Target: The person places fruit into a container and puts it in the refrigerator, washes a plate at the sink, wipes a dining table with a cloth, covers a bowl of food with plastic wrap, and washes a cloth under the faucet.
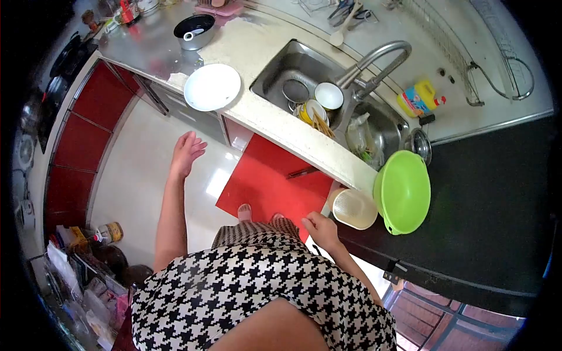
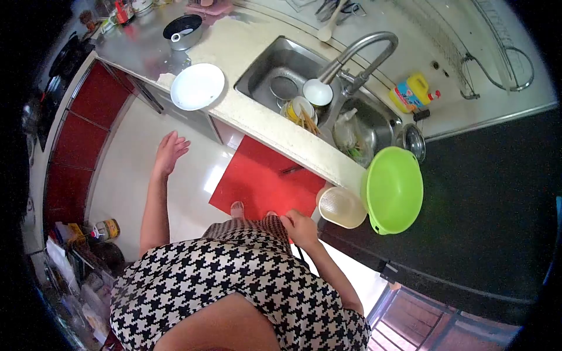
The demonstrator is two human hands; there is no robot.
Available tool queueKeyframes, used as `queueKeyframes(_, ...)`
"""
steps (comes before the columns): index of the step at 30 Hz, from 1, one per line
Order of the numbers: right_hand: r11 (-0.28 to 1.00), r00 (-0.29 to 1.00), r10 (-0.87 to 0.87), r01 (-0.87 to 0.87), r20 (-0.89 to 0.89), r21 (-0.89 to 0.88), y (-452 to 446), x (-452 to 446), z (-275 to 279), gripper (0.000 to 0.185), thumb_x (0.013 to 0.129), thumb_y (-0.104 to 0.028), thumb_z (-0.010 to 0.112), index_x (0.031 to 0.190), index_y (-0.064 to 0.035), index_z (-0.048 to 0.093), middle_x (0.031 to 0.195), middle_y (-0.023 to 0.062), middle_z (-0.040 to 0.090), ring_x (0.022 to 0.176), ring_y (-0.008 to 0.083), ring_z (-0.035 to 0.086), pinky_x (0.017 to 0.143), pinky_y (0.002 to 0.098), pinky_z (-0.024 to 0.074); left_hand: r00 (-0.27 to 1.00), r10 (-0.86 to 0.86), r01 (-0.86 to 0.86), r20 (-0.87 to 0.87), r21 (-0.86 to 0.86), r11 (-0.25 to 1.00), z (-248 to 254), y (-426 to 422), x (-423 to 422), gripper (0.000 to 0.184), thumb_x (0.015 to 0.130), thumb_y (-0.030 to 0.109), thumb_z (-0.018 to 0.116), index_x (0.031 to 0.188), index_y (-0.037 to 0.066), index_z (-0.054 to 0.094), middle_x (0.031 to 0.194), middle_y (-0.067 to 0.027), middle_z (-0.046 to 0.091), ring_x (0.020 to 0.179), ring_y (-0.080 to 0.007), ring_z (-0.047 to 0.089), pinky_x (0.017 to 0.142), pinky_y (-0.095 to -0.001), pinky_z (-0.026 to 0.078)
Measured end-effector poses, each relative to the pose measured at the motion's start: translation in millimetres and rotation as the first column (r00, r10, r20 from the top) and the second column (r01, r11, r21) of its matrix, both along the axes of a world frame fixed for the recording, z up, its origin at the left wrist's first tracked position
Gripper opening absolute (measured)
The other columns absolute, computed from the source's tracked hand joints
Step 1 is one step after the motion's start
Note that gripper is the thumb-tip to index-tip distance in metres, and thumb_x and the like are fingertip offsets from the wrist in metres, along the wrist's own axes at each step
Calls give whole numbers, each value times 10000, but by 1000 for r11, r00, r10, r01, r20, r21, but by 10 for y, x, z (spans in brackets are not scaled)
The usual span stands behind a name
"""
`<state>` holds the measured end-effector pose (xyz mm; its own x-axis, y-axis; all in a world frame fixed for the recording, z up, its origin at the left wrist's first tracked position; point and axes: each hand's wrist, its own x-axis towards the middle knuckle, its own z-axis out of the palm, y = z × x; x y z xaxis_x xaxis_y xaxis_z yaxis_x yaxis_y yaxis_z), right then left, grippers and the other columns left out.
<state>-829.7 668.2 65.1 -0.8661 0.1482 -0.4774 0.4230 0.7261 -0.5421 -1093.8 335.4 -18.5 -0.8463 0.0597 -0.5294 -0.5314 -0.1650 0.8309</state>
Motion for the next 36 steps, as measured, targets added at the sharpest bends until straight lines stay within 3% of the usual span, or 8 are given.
queueKeyframes(8, 994, 973, -94, 81, -212, -70, 278, -692, 131, 189, 827, -242, 588, 851, -54, 590, 759, 143, 614, 689, 304, 603, 620, 381, 466, 997, 23, -20, 68, -47, 999, -560, 333, -1071, 643, 848, 400, 584, 1215, -64, 332, 1058, -205, 526, 826, -255, 627, 651, -341, 527)
queueKeyframes(13, 980, 950, -186, 160, -250, -119, 904, -1331, 157, 169, 824, -221, 593, 865, -56, 596, 742, 116, 623, 664, 256, 608, 604, 336, 467, 963, 233, -238, 135, 22, 971, -655, 357, -1068, 453, 832, 87, 445, 1230, -89, 319, 1039, -240, 539, 776, -299, 630, 594, -355, 568)
queueKeyframes(20, 885, 903, -416, 377, -103, -271, 1917, -2540, 36, 231, 853, -229, 555, 1014, -68, 597, 728, 107, 627, 599, 197, 593, 584, 311, 468, 950, 225, -219, 218, -50, 974, 455, 505, -414, 509, 819, 22, 420, 1298, -43, 260, 1161, -219, 490, 906, -319, 596, 682, -390, 574)
queueKeyframes(22, 923, 930, -361, 346, -70, -167, 2218, -2973, -190, 327, 854, -209, 544, 1139, -49, 535, 827, 130, 629, 701, 259, 613, 662, 335, 482, 959, 159, -155, 236, -36, 987, 669, 809, -397, 505, 827, 37, 449, 1293, -40, 269, 1146, -213, 504, 907, -305, 597, 665, -369, 576)
queueKeyframes(26, 949, 814, -58, 225, -578, 221, 2725, -3569, -991, 368, 828, -212, 553, 1116, 11, 499, 1040, 207, 574, 999, 351, 536, 857, 413, 416, 956, 9, -22, 293, 40, 999, 872, 1629, -339, 500, 847, 61, 501, 1286, -29, 278, 1143, -207, 507, 918, -292, 593, 655, -337, 579)
queueKeyframes(29, 952, 814, -305, 261, -494, -157, 2605, -3932, -636, 351, 802, -218, 581, 1075, -8, 517, 1065, 219, 559, 1052, 349, 505, 904, 424, 378, 926, -29, -45, 377, 187, 981, 684, 2313, -450, 510, 854, 32, 499, 1291, -27, 244, 1172, -216, 470, 982, -311, 567, 695, -356, 582)
queueKeyframes(33, 970, 854, 31, 100, -520, 223, 2408, -3773, -704, 454, 790, -225, 583, 1179, -18, 473, 1147, 223, 517, 1127, 347, 459, 979, 421, 312, 854, -112, -43, 509, 283, 958, 514, 2859, -313, 505, 860, 8, 485, 1294, -21, 229, 1199, -225, 439, 1036, -330, 539, 738, -383, 577)
queueKeyframes(36, 990, 798, 2, 83, -603, 113, 2576, -3793, -939, 618, 809, -266, 550, 1333, -25, 329, 1305, 234, 394, 1237, 347, 357, 1036, 400, 259, 822, -198, 16, 533, 327, 945, 305, 3097, -366, 480, 869, 1, 466, 1294, -8, 242, 1208, -220, 437, 1035, -325, 541, 762, -393, 569)
